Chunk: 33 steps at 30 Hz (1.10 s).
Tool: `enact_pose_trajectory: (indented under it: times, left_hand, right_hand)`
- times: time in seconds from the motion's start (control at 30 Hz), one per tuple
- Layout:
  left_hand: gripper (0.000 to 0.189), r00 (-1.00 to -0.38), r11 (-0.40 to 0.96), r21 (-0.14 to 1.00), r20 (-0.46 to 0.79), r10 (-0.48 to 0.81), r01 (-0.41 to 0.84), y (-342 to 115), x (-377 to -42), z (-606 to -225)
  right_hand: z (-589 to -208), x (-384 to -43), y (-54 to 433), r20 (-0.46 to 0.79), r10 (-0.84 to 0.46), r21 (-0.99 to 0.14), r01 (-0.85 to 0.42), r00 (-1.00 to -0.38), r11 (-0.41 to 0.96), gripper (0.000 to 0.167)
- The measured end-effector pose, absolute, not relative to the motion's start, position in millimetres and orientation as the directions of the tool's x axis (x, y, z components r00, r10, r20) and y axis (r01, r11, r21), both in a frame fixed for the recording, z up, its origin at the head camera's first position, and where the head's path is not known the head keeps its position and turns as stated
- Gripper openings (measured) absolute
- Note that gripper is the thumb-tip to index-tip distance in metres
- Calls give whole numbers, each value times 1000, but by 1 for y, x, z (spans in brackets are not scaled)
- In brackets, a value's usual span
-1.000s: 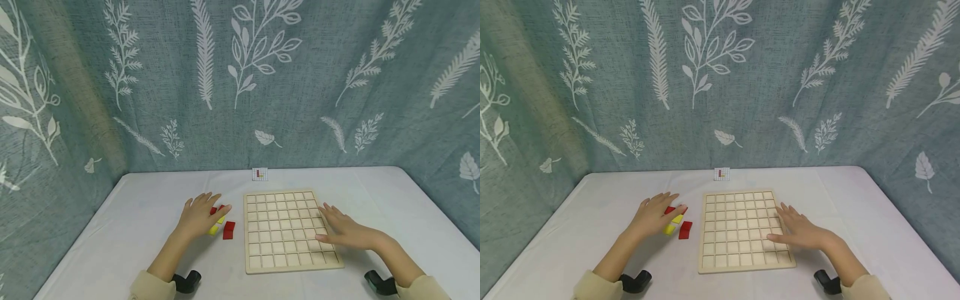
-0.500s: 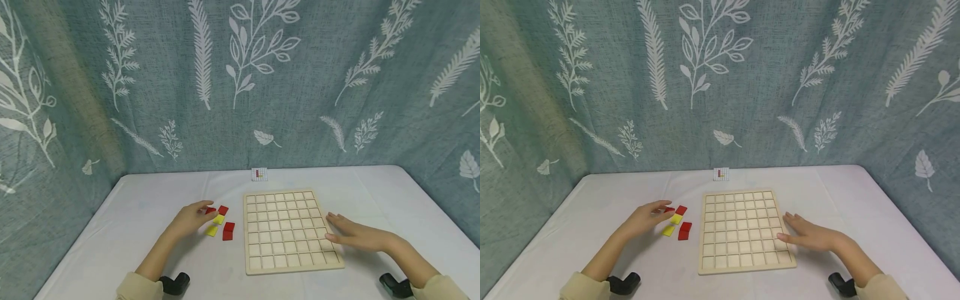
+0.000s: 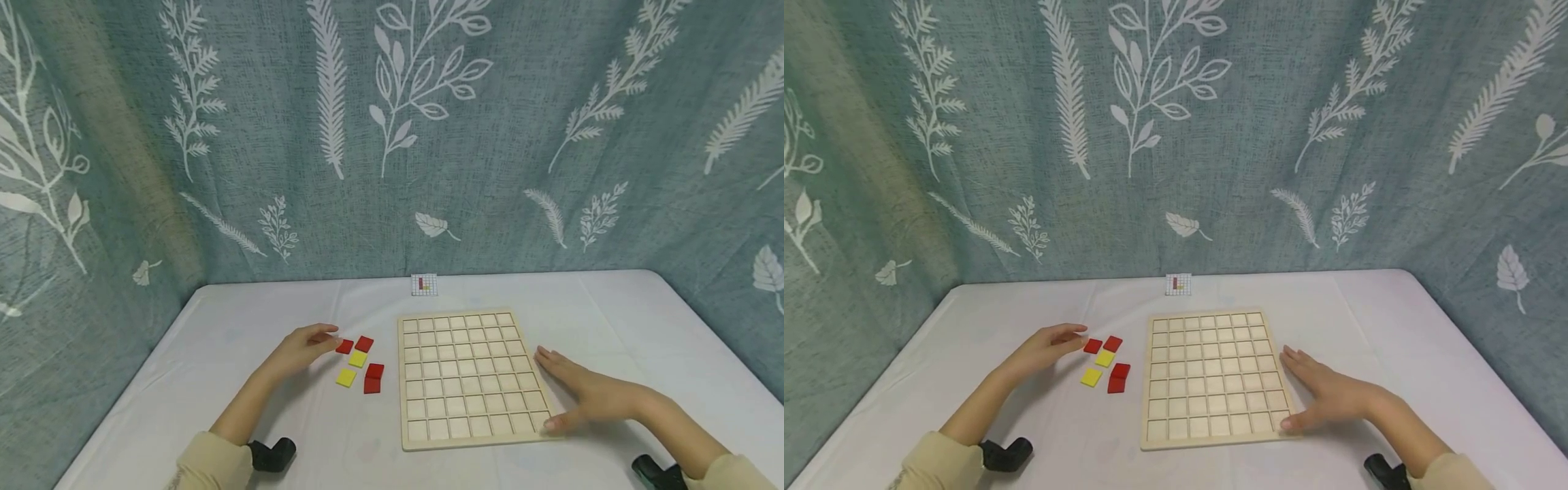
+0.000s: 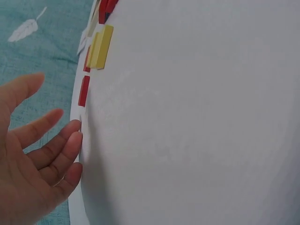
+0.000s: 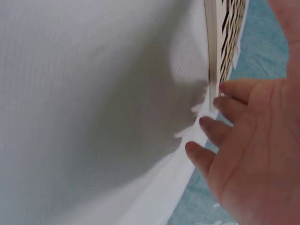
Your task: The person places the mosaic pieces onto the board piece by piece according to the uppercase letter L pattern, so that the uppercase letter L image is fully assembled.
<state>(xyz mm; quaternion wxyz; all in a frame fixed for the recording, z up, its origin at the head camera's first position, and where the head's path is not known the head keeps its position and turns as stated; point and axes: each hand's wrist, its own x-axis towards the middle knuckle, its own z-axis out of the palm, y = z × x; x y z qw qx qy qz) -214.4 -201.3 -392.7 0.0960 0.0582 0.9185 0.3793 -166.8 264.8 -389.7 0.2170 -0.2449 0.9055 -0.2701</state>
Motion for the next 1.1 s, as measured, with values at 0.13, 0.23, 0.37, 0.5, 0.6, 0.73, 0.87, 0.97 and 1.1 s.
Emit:
enact_pose_trajectory:
  times: [0.13,0.23,0.37,0.5,0.6,0.73,0.87,0.97,1.1]
  left_hand:
    - [47,-971,707,706,-142,192,36,-202,-218,-393]
    - [47,-968,705,707,-131,213,59,-202,-221,-394]
    - [45,-967,710,700,-118,226,81,-200,-224,-395]
    - [42,-968,727,683,-132,215,69,-197,-227,-394]
    - [40,-965,730,680,-140,223,70,-197,-229,-393]
    - [40,-958,718,690,-135,252,92,-196,-232,-393]
    - [41,-954,711,695,-132,270,105,-196,-237,-395]
    - [41,-952,712,693,-132,275,110,-195,-241,-396]
    - [38,-950,719,686,-140,280,111,-194,-244,-398]
  right_hand:
    - [-390,-167,266,-223,-610,-560,-412,-760,719,115]
    - [-390,-168,267,-218,-607,-532,-428,-764,730,117]
    - [-390,-171,267,-208,-608,-507,-447,-766,737,116]
    - [-390,-173,267,-207,-636,-515,-470,-744,717,115]
    - [-389,-174,266,-225,-630,-511,-460,-743,726,116]
    - [-389,-176,265,-239,-615,-486,-455,-751,746,119]
    - [-389,-177,265,-244,-612,-484,-453,-752,749,121]
    - [-390,-177,266,-249,-613,-500,-443,-750,744,121]
    - [-392,-177,266,-253,-616,-516,-434,-746,738,120]
